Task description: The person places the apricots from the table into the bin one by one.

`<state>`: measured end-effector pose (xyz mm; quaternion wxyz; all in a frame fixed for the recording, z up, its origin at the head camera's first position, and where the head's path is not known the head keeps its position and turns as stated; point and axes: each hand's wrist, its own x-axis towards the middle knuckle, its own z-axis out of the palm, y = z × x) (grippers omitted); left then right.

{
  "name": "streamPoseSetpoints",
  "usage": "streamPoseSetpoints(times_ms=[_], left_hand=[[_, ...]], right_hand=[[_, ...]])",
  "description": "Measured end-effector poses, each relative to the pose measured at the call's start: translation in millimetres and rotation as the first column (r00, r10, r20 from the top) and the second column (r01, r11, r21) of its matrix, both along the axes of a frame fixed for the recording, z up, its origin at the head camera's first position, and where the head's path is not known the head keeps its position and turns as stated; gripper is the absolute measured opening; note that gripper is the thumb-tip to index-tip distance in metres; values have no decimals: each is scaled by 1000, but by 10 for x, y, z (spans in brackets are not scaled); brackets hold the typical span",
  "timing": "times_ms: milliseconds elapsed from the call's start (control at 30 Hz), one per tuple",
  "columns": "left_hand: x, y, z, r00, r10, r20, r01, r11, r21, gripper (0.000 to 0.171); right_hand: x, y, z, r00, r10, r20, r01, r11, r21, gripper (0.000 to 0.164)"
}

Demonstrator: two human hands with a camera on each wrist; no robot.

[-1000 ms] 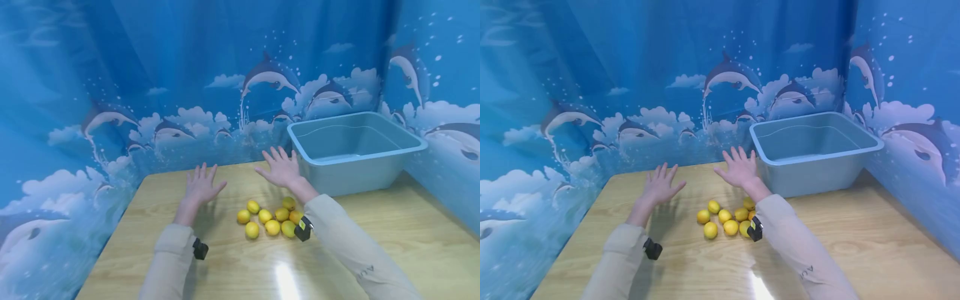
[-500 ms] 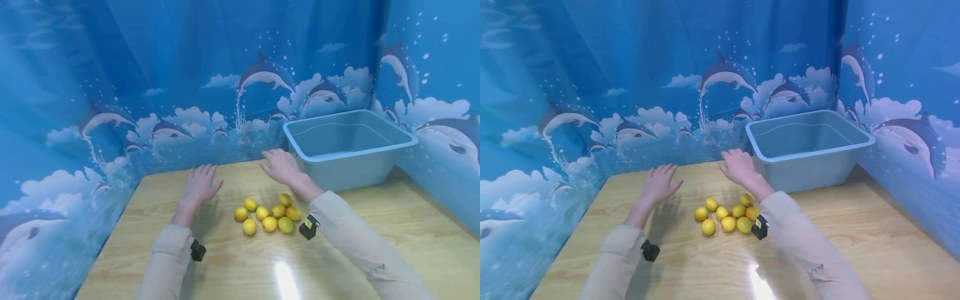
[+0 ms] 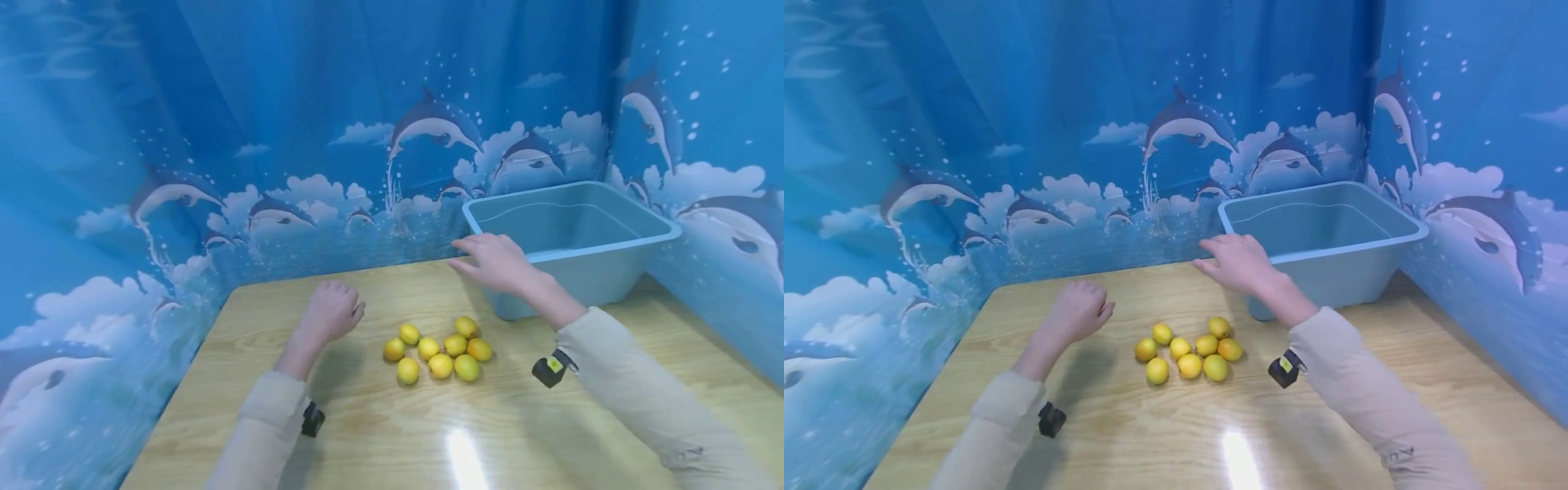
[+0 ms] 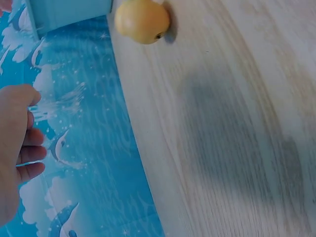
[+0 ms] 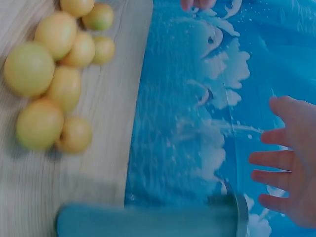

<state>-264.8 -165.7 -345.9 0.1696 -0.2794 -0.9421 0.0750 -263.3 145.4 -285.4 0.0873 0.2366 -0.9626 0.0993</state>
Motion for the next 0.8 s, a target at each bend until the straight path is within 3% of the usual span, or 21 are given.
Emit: streamPoseSetpoints(times_ms=[167, 467, 800], left_hand=[[61, 38, -77, 996, -5, 88, 10, 998, -63, 25], [101, 100, -314, 992, -85, 92, 97, 986, -132, 38], [170, 221, -457, 984, -92, 152, 127, 963, -240, 56]], right_hand=[[75, 367, -1, 1000, 3, 8, -4, 999, 41, 63], [199, 1059, -51, 996, -89, -22, 90, 994, 63, 68], [316, 1533, -131, 990, -144, -3, 144, 985, 99, 75]])
